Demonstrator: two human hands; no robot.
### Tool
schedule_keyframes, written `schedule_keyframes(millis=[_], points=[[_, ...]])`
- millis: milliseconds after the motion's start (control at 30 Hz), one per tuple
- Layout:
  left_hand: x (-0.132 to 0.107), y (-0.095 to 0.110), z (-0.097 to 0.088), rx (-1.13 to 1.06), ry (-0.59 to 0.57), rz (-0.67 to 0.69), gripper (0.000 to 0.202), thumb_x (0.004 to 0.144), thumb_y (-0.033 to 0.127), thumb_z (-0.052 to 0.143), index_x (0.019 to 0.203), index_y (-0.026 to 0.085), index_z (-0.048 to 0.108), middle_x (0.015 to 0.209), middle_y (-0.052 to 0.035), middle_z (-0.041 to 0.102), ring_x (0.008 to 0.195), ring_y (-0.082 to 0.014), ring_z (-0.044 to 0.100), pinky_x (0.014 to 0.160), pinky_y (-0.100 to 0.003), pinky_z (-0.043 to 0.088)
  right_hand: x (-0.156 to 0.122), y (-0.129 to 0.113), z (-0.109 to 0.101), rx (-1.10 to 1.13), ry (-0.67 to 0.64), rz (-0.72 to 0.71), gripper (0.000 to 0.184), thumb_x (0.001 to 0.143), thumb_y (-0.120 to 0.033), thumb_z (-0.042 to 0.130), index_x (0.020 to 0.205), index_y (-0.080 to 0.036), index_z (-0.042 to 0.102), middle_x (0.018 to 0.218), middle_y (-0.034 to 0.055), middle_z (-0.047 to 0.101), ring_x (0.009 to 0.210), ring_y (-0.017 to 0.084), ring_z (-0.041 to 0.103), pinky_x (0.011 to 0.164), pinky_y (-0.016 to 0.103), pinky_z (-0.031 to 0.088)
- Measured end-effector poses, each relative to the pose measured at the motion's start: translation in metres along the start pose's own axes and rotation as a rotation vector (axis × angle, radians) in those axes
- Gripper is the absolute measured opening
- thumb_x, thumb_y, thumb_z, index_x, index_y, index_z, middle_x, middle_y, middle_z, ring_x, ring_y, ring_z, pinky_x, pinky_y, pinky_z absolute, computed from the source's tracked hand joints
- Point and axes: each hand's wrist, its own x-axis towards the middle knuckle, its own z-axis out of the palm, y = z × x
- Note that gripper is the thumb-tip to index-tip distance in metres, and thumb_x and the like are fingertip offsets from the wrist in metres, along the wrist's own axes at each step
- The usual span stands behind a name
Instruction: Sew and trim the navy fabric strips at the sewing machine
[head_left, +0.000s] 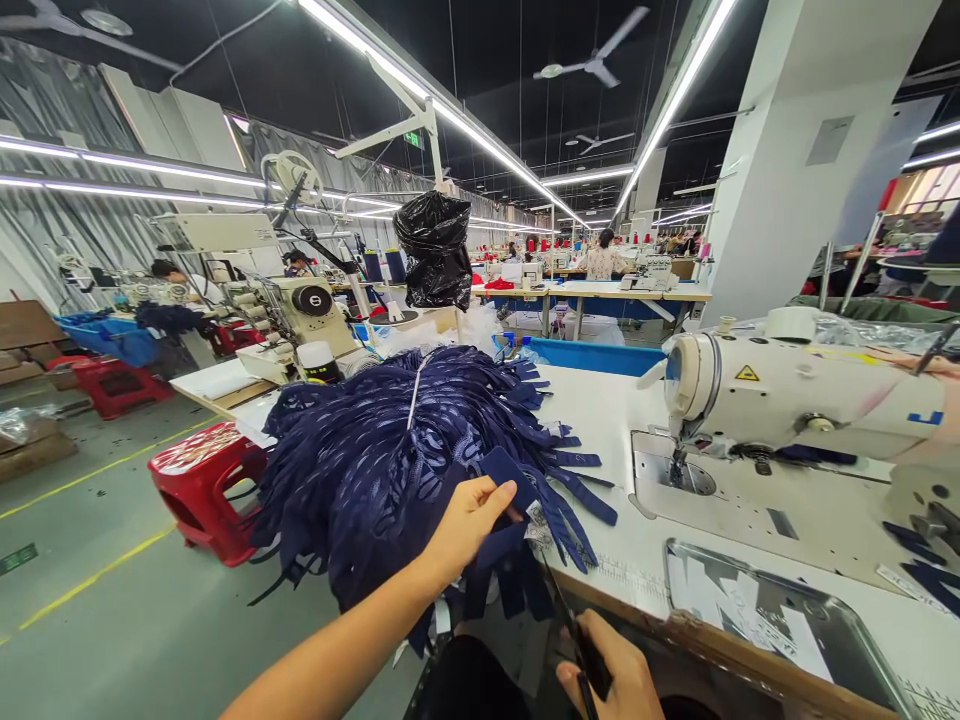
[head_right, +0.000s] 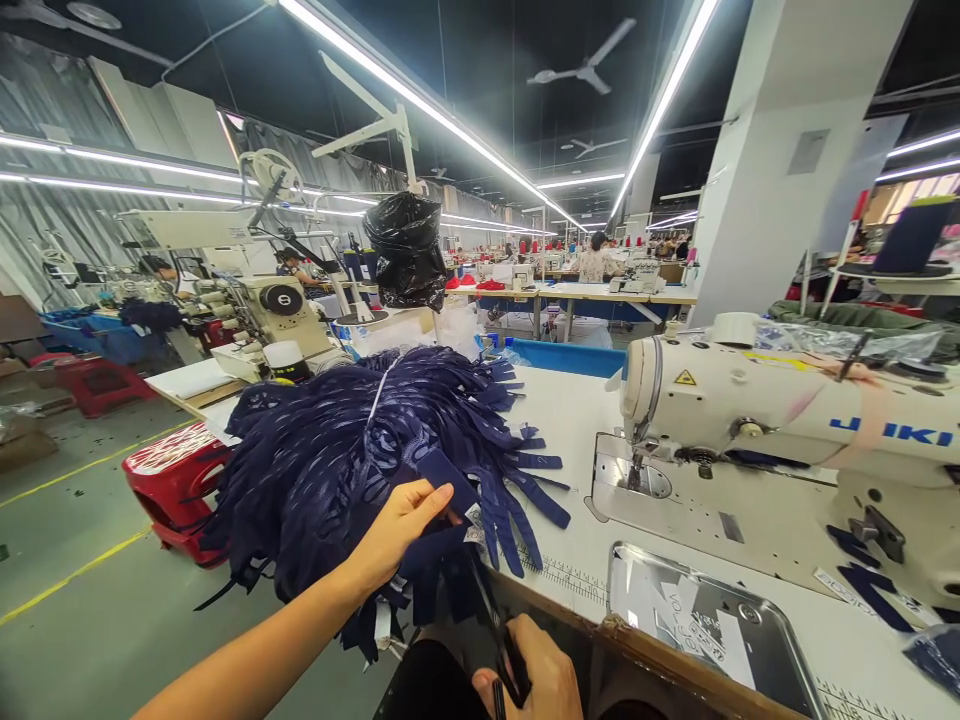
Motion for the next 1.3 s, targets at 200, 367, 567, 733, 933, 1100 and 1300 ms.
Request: schedule_keyframes(millis=[200, 367, 567, 733, 933, 1100, 1300], points=[[-0.003, 0.002, 0.003, 0.192, -0.024, 0.064, 0.042, 0.075, 0.047, 0.050, 0.051, 0.014, 0.061, 0.051, -0.0016, 0.059, 0.047, -0.0111, 0.044, 0.050, -0.022, 0.031, 0.018, -0.006, 0.002, 0.016, -0.057, 0.080, 0.043, 0.077, -0.062, 0.037, 0.063, -0.021, 0.042, 0.056, -0.0018, 0.051, 0.052, 0.015, 0.051, 0.045, 0.024, 0.036], [-0.003, 0.003, 0.002, 0.199, -0.076, 0.097, 0.040, 0.076, 0.046, 0.048, 0.052, 0.015, 0.058, 0.052, -0.0026, 0.059, 0.053, -0.0137, 0.049, 0.055, -0.023, 0.035, 0.015, -0.006, 0.000, -0.050, -0.037, 0.017, 0.046, 0.076, -0.064, 0.037, 0.059, -0.021, 0.040, 0.052, -0.0029, 0.050, 0.046, 0.013, 0.048, 0.044, 0.023, 0.035], [-0.003, 0.001, 0.003, 0.200, -0.108, 0.094, 0.039, 0.076, 0.046, 0.048, 0.053, 0.016, 0.056, 0.050, -0.0009, 0.055, 0.051, -0.0132, 0.047, 0.054, -0.023, 0.035, 0.020, -0.006, -0.006, -0.151, 0.003, -0.009, 0.045, 0.078, -0.062, 0.035, 0.059, -0.022, 0.043, 0.051, -0.0030, 0.051, 0.045, 0.013, 0.048, 0.043, 0.023, 0.036], [-0.001, -0.008, 0.004, 0.139, -0.205, 0.059, 0.039, 0.075, 0.050, 0.049, 0.059, 0.016, 0.054, 0.053, 0.0003, 0.054, 0.048, -0.0124, 0.049, 0.049, -0.023, 0.036, 0.024, -0.006, -0.004, -0.199, -0.030, -0.037, 0.047, 0.079, -0.062, 0.034, 0.058, -0.021, 0.044, 0.051, -0.0026, 0.053, 0.046, 0.014, 0.049, 0.044, 0.023, 0.033], [0.007, -0.006, 0.003, 0.066, -0.186, -0.057, 0.043, 0.069, 0.056, 0.054, 0.057, 0.015, 0.055, 0.041, 0.0035, 0.048, 0.037, -0.0089, 0.043, 0.042, -0.020, 0.030, 0.019, -0.008, 0.001, -0.083, -0.036, -0.023, 0.055, 0.075, -0.070, 0.031, 0.053, -0.020, 0.040, 0.049, -0.0023, 0.051, 0.046, 0.012, 0.047, 0.045, 0.023, 0.030], [0.010, -0.003, 0.003, -0.027, -0.220, -0.083, 0.043, 0.069, 0.056, 0.054, 0.061, 0.014, 0.060, 0.042, 0.0027, 0.051, 0.033, -0.0065, 0.041, 0.040, -0.018, 0.026, 0.020, -0.011, 0.000, -0.073, -0.038, 0.059, 0.055, 0.074, -0.070, 0.031, 0.057, -0.020, 0.044, 0.051, -0.0022, 0.051, 0.046, 0.012, 0.047, 0.044, 0.022, 0.031], [0.009, -0.004, 0.003, -0.028, -0.207, -0.106, 0.041, 0.067, 0.054, 0.057, 0.058, 0.014, 0.059, 0.040, 0.0033, 0.051, 0.033, -0.0068, 0.041, 0.041, -0.019, 0.025, 0.025, -0.011, 0.004, -0.111, -0.019, 0.065, 0.053, 0.076, -0.068, 0.032, 0.060, -0.020, 0.050, 0.051, -0.0015, 0.052, 0.045, 0.014, 0.049, 0.044, 0.024, 0.032]])
